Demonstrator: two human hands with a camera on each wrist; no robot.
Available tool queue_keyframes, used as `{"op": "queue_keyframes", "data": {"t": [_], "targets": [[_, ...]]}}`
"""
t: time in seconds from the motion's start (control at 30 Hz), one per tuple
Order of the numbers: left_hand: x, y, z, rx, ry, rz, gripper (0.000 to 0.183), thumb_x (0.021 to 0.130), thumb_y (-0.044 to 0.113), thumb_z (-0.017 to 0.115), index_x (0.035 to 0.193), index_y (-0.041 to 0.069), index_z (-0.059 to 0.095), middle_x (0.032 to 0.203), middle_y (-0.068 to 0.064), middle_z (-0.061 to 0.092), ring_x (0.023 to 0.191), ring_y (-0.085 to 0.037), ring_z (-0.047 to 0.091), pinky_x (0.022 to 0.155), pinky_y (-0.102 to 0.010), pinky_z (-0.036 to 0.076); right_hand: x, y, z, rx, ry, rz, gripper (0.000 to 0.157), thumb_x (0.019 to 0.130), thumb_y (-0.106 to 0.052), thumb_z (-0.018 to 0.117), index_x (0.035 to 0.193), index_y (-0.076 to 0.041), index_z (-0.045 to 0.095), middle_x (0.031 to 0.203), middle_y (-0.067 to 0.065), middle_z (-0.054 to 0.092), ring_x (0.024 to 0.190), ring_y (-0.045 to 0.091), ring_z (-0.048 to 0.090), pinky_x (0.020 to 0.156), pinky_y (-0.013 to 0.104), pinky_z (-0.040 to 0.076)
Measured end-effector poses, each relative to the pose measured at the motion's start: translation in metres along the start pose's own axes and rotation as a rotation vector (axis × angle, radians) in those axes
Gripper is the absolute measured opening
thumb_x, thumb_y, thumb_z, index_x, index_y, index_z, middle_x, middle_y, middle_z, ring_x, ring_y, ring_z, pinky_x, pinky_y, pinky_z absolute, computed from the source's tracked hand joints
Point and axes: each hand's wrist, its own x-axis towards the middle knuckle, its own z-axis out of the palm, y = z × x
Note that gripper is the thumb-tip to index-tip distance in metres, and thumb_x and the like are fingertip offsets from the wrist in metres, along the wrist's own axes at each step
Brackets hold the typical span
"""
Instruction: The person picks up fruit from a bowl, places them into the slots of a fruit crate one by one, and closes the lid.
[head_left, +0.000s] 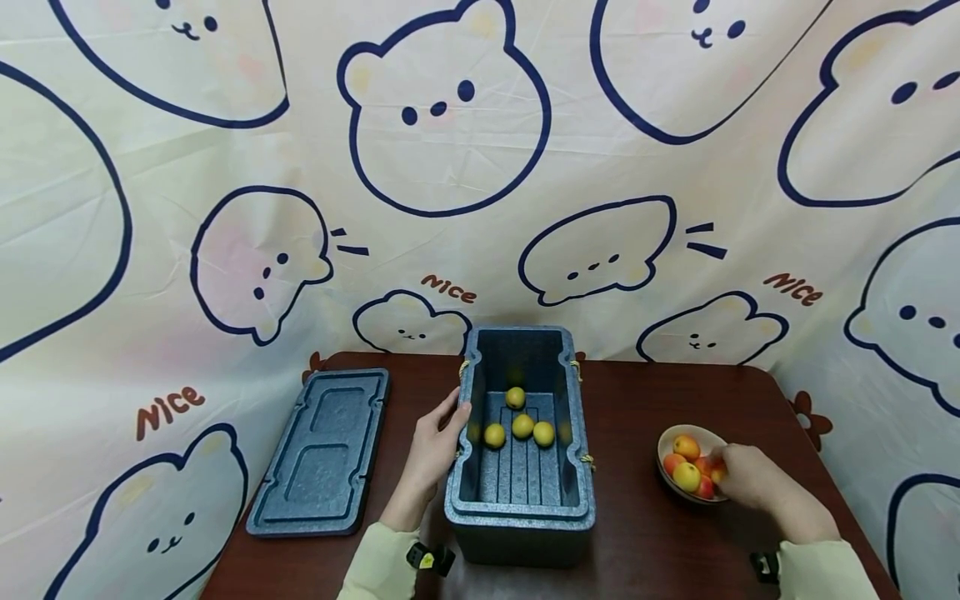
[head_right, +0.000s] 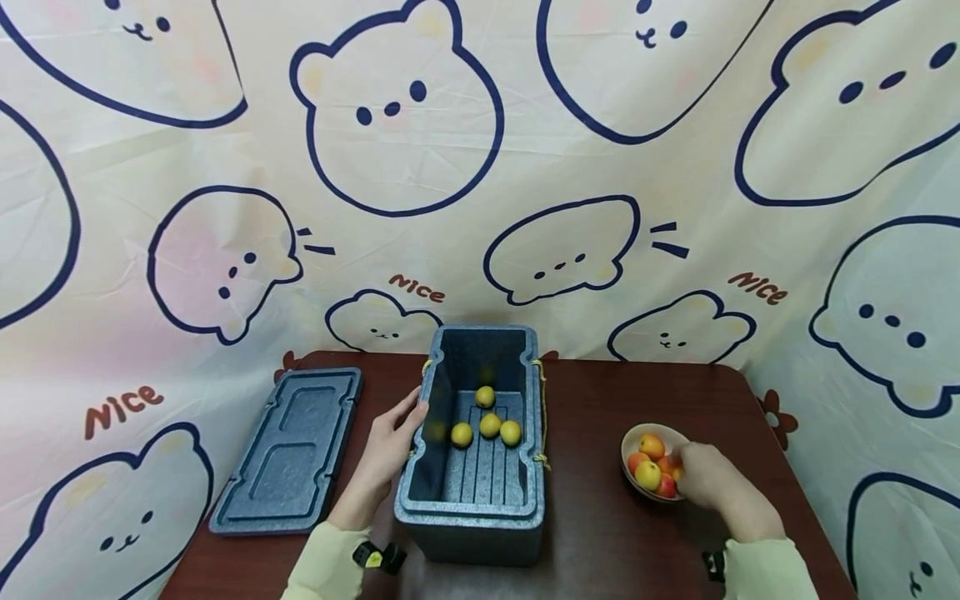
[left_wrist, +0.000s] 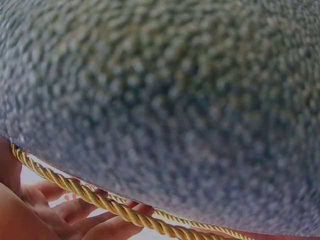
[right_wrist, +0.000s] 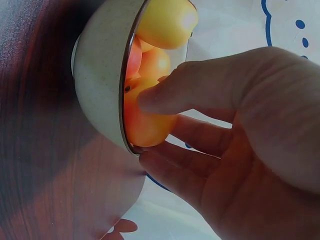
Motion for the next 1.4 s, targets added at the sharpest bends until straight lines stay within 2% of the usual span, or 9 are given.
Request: {"op": "queue_keyframes", "data": {"t": [0.17, 0.33, 0.63, 0.9, 1.23, 1.4], "targets": [[0.001, -0.001, 0.000, 0.003, 0.006, -0.001, 0.059, 0.104, 0.039, 0.057, 0.153, 0.008, 0.044, 0.156, -0.014, 0.043, 0.143, -0.032, 0.040, 0.112, -0.054, 0.038, -0.001, 0.001, 0.001, -0.013, 0.012, -0.031, 0.020, 0.075, 0.006, 0.067, 0.095, 0.006, 0.071, 0.089, 0.015, 0.068, 0.078, 0.026, 0.059, 0.072, 0.046, 0.053], [0.001, -0.002, 0.000, 0.001, 0.004, 0.001, 0.059, 0.104, 0.039, 0.058, 0.153, 0.009, 0.045, 0.155, -0.014, 0.044, 0.143, -0.031, 0.040, 0.112, -0.053, 0.038, 0.000, 0.003, -0.003, -0.035, 0.016, -0.034, 0.018, 0.075, 0.005, 0.069, 0.092, 0.002, 0.072, 0.088, 0.011, 0.067, 0.079, 0.025, 0.059, 0.073, 0.046, 0.053], [-0.001, -0.001, -0.001, 0.008, 0.005, -0.012, 0.059, 0.104, 0.040, 0.057, 0.153, 0.011, 0.045, 0.156, -0.014, 0.044, 0.142, -0.032, 0.040, 0.111, -0.054, 0.039, 0.000, 0.003, -0.014, -0.024, 0.053, -0.029, 0.024, 0.070, 0.005, 0.072, 0.095, 0.003, 0.071, 0.089, 0.012, 0.064, 0.078, 0.026, 0.055, 0.071, 0.043, 0.051], [0.000, -0.003, -0.001, 0.003, 0.000, -0.009, 0.060, 0.104, 0.041, 0.057, 0.153, 0.011, 0.045, 0.155, -0.014, 0.044, 0.141, -0.032, 0.043, 0.109, -0.053, 0.041, 0.003, -0.004, -0.027, -0.018, 0.048, -0.019, 0.032, 0.067, 0.008, 0.070, 0.098, 0.004, 0.071, 0.093, 0.014, 0.064, 0.079, 0.026, 0.054, 0.070, 0.043, 0.052], [0.000, -0.002, 0.000, 0.003, 0.001, 0.002, 0.058, 0.104, 0.038, 0.057, 0.153, 0.010, 0.045, 0.155, -0.014, 0.044, 0.143, -0.031, 0.040, 0.111, -0.054, 0.039, 0.008, -0.017, -0.044, -0.065, 0.095, -0.066, 0.026, 0.072, 0.006, 0.072, 0.097, 0.004, 0.070, 0.095, 0.014, 0.066, 0.082, 0.028, 0.058, 0.079, 0.054, 0.054], [0.001, -0.002, 0.000, -0.001, -0.002, 0.007, 0.059, 0.104, 0.038, 0.057, 0.154, 0.009, 0.044, 0.155, -0.013, 0.044, 0.143, -0.031, 0.039, 0.112, -0.054, 0.038, 0.011, -0.024, -0.051, -0.080, 0.136, -0.098, 0.024, 0.073, 0.002, 0.075, 0.096, 0.003, 0.070, 0.096, 0.015, 0.066, 0.083, 0.029, 0.059, 0.080, 0.054, 0.054]]}}
